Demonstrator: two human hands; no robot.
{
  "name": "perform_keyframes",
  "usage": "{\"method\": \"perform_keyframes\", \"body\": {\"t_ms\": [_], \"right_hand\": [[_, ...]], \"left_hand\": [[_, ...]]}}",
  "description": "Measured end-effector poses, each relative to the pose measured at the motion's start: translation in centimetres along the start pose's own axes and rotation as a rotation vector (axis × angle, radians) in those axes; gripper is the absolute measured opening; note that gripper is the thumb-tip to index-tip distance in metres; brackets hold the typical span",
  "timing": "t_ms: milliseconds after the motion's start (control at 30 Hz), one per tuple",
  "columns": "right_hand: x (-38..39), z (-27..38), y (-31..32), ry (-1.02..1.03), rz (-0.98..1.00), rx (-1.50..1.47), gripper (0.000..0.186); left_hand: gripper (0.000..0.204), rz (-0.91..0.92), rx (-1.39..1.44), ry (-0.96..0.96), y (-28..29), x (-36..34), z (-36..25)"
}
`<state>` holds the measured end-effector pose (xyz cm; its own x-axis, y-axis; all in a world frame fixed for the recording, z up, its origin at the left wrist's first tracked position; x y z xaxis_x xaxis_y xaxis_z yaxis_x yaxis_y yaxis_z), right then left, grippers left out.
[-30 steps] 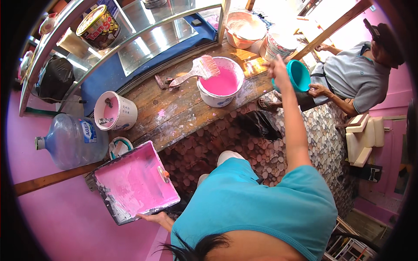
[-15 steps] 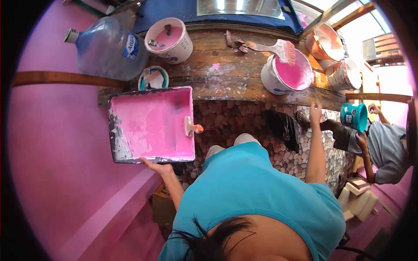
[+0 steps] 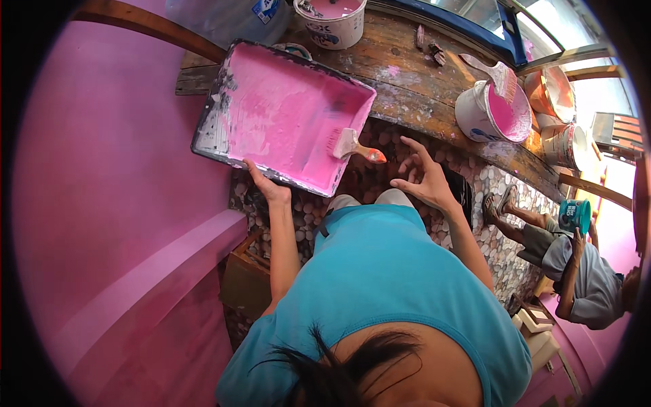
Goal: The person picks up a paint tray and a brush, pours pink paint into the tray from a bucket, and then fills a plastic bag with pink paint, tying it off at the end.
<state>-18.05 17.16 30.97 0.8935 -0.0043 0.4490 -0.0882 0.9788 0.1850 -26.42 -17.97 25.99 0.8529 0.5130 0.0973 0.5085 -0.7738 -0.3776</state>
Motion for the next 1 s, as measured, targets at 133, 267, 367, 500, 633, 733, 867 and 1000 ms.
{"method": "perform_keyframes", "body": {"t_ms": [133, 267, 367, 500, 633, 733, 867, 1000], "right_hand": [[-0.5, 3.6, -2.9, 0.138, -0.009, 0.185, 0.067], [-0.6, 3.9, -4.9, 0.308, -0.111, 0.181, 0.037], [-0.6, 3.9, -5.1, 0.261, -0.175, 0.138, 0.025], [-0.1, 2.6, -3.0, 0.070, -0.311, -0.176, 0.023], [0.8, 3.5, -1.5, 0.089, -0.537, -0.156, 0.031], [1.5, 4.1, -1.5, 0.128, -0.653, -0.126, 0.033], [2.4, 3.8, -2.8, 0.121, -0.703, -0.021, 0.032], [4.0, 2.9, -5.9, 0.171, -0.676, 0.031, 0.027]], "left_hand": [[0.084, 0.082, 0.039, -0.007, -0.9, -0.1, 0.2], [0.097, 0.168, 0.006, 0.103, -2.2, 0.6, 0.4], [0.101, 0.223, -0.041, 0.139, -3.7, 1.7, -0.4], [0.096, 0.277, -0.016, 0.194, -4.0, 1.6, 0.4], [0.092, 0.362, 0.024, 0.233, -4.8, 2.3, 0.5], [0.093, 0.420, 0.022, 0.238, -4.7, 2.2, 1.0], [0.094, 0.468, 0.059, 0.267, -4.9, 2.5, 1.2], [0.091, 0.436, 0.083, 0.275, -4.9, 2.4, 1.4]]}}
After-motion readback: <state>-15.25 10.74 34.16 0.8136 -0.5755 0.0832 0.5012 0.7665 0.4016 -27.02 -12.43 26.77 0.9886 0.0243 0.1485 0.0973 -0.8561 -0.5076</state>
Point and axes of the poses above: each hand's wrist, its own x-axis away from the middle knuckle, its own y-axis out of the back of the hand, z = x × y, the point moved 7 cm from there along -x, towards the middle knuckle, and after that the axes turned 14 degrees about -y, right-handed, at the moved point
